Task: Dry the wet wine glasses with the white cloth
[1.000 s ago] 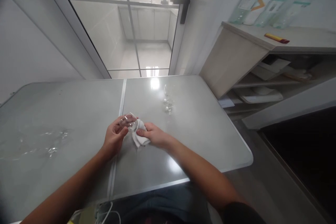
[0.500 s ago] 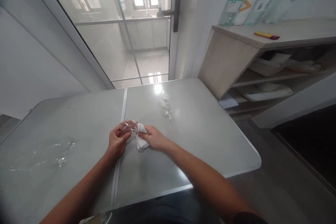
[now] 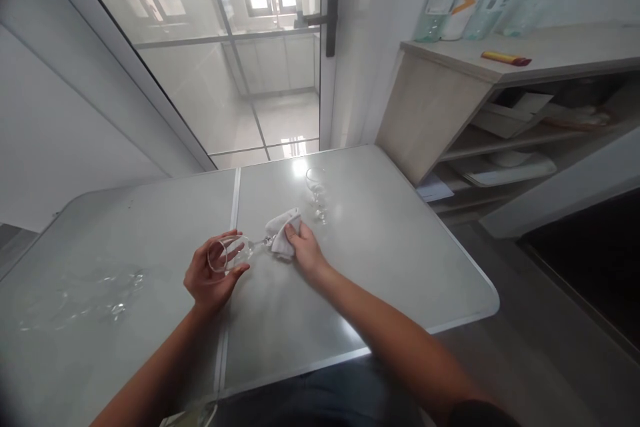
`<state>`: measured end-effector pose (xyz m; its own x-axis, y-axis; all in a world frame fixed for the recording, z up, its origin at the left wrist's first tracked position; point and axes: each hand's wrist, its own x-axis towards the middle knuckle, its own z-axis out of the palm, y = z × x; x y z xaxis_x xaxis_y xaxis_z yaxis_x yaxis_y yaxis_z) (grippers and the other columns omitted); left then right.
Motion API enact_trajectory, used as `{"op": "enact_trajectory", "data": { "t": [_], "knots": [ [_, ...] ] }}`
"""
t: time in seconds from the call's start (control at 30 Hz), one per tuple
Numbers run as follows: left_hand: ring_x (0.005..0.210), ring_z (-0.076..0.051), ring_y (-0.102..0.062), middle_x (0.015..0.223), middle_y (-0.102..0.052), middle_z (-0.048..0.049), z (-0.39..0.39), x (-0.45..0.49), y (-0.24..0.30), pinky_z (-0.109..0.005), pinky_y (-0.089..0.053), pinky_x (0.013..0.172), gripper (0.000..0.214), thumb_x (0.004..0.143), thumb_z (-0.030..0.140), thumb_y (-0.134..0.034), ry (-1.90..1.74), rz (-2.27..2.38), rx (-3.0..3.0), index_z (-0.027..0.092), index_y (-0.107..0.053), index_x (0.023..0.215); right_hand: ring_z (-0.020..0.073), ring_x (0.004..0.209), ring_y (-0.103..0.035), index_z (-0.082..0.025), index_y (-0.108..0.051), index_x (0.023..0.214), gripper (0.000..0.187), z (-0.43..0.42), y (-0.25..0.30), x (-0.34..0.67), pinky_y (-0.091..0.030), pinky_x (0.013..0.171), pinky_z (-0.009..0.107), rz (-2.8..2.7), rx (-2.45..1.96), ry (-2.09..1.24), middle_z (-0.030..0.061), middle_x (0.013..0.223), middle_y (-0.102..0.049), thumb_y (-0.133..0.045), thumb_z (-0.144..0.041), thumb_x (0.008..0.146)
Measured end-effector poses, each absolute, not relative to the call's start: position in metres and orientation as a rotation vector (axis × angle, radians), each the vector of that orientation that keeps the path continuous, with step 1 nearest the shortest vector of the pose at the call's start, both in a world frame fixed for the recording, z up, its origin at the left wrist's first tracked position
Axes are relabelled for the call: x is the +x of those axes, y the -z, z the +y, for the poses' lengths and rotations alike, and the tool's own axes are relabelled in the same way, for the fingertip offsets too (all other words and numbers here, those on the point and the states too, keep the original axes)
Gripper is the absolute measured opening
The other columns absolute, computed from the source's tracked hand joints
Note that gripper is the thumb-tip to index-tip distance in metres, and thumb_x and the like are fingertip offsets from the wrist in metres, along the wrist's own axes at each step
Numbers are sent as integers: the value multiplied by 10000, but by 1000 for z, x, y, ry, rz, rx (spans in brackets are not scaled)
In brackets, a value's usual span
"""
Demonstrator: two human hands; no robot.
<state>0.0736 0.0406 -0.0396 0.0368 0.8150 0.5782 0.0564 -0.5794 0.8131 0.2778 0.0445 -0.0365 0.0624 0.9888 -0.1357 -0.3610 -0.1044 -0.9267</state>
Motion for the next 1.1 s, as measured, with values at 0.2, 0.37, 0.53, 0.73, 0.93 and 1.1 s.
{"op": "enact_trajectory", "data": {
  "t": [0.2,0.37,0.53,0.73,0.93,1.1],
  "knots": [
    [1126,-323,-715,1255,-722,-106,29,75,45,-488,-640,920,702,670,197,-905,-1425,841,1880,282,-598,1297,154,678,-592,-145,-700,925,446,43,43,272,-446,650,262,-829,-877,-1804,22,796,-693,-871,-466,667],
    [1121,-312,-720,1232,-737,-115,24,78,40,-491,-615,960,537,716,192,-864,-1304,796,2109,259,-662,1208,159,675,-590,-129,-725,844,397,45,48,280,-440,647,265,-930,-1026,-1567,22,766,-700,-904,-405,622],
    [1142,-305,-711,1260,-724,-118,26,78,38,-477,-612,962,501,774,203,-814,-1300,764,2167,252,-651,1245,172,752,-612,-148,-717,971,362,46,45,279,-470,714,280,-911,-926,-1611,39,873,-717,-829,-392,729],
    [1118,-299,-722,1244,-732,-118,27,78,39,-431,-612,953,555,764,200,-817,-1279,763,2168,250,-644,1289,158,689,-566,-144,-679,844,200,48,50,280,-431,666,259,-1204,-1131,-1375,-3,751,-655,-748,-301,740],
    [1086,-309,-729,1218,-743,-94,28,84,41,-440,-591,998,575,708,266,-876,-1351,1044,1947,254,-691,1253,176,743,-580,-188,-668,896,211,48,48,285,-413,705,266,-1703,-1469,-771,16,799,-658,-483,-110,831],
    [1033,-297,-735,1240,-726,-60,36,85,39,-446,-565,1019,622,677,269,-903,-1502,1248,1768,279,-690,1262,191,870,-624,-198,-679,1008,356,40,35,292,-448,761,278,-1945,-1515,-471,81,1146,-659,-439,-57,786]
  ]
}}
